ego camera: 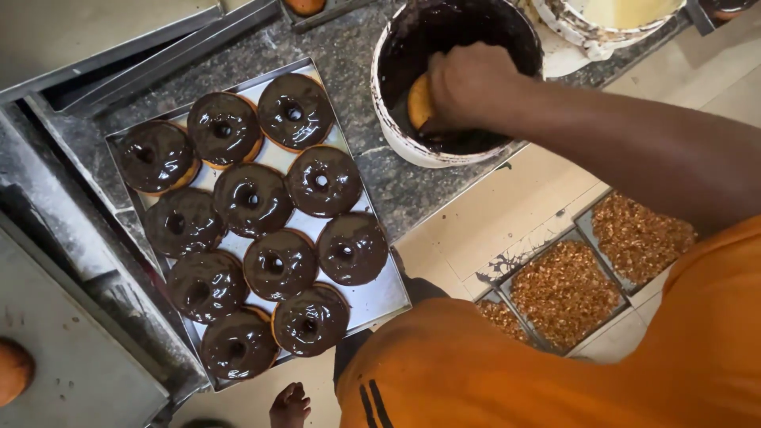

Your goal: Dip donuts into chocolate frosting and arrange them on a tray.

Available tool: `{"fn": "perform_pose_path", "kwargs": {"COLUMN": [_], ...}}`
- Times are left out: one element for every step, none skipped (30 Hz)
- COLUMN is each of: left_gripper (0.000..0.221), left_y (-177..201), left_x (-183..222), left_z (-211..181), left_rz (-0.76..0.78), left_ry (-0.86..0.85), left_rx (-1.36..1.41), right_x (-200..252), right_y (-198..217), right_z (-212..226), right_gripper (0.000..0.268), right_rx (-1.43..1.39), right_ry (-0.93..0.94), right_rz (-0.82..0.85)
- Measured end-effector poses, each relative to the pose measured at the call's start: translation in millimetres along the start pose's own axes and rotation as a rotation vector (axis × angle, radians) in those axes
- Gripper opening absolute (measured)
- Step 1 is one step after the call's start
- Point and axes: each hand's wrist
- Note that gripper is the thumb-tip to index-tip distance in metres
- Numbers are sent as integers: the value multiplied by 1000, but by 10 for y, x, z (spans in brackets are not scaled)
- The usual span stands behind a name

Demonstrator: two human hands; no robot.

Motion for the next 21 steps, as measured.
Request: {"fn": "perform_pose_path", "kwargs": {"left_gripper": [37, 37, 32, 30, 30, 32, 35, 35, 37, 38, 38, 35, 35, 35, 34, 33, 33, 33, 34, 34, 32], "left_y": [49, 105, 142, 185, 150, 116, 78, 49, 16, -17, -150, -280, -405, -391, -374, -363, -271, -184, -90, -105, -120], "left_x": [-64, -104, -154, -203, -231, -257, -292, -312, -344, -375, -210, -46, 126, 132, 119, 108, 20, -67, -163, -158, -149], "left_z": [44, 53, 72, 94, 170, 248, 311, 312, 303, 294, 215, 135, 64, 85, 71, 58, 64, 70, 53, 74, 107], "left_rz": [53, 53, 248, 443, 443, 501, 558, 559, 475, 390, 392, 192, -7, -5, 42, 89, 91, 331, 573, 576, 339], "left_ry": [44, 48, 77, 101, 102, -47, -195, -195, -105, -16, -15, -81, -147, -145, -183, -222, -221, -170, -117, -118, -160], "left_rx": [141, 145, 334, 522, 531, 468, 400, 407, 452, 496, 501, 233, -36, -30, 30, 89, 89, 376, 659, 657, 399], "right_x": [-24, -33, -47, -58, -64, -66, -61, -49, -32, -13, 31, 75, 121, 119, 117, 116, 97, 79, 60, 102, 148], "right_y": [-41, -72, -92, -112, -102, -92, -83, -51, -18, 15, 70, 125, 176, 180, 192, 204, 155, 105, 57, 75, 86], "right_z": [29, 20, 15, 14, 42, 70, 90, 120, 146, 172, 178, 186, 197, 163, 121, 73, 46, 14, -21, 12, 44], "right_gripper": [83, 83, 81, 79, 79, 78, 78, 78, 77, 76, 76, 79, 81, 81, 86, 90, 90, 88, 86, 86, 90], "right_rx": [9, 14, 16, 18, 25, -6, -38, -31, -8, 16, 21, 21, 21, 27, -28, -84, -83, -126, -171, -173, -127], "right_ry": [-21, -18, 7, 31, 36, 15, -9, -7, -48, -90, -89, -99, -109, -108, -108, -107, -109, -86, -64, -66, -67], "right_rz": [10, 13, -5, -23, -22, 4, 30, 30, 65, 100, 98, 129, 161, 161, 187, 213, 213, 240, 264, 262, 229]}}
Point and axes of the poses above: each hand's wrist, its own x-axis away from the middle knuckle, its own y-axis out of the back of the hand, z = x × y, and after that the axes turned 10 degrees about z, right-handed
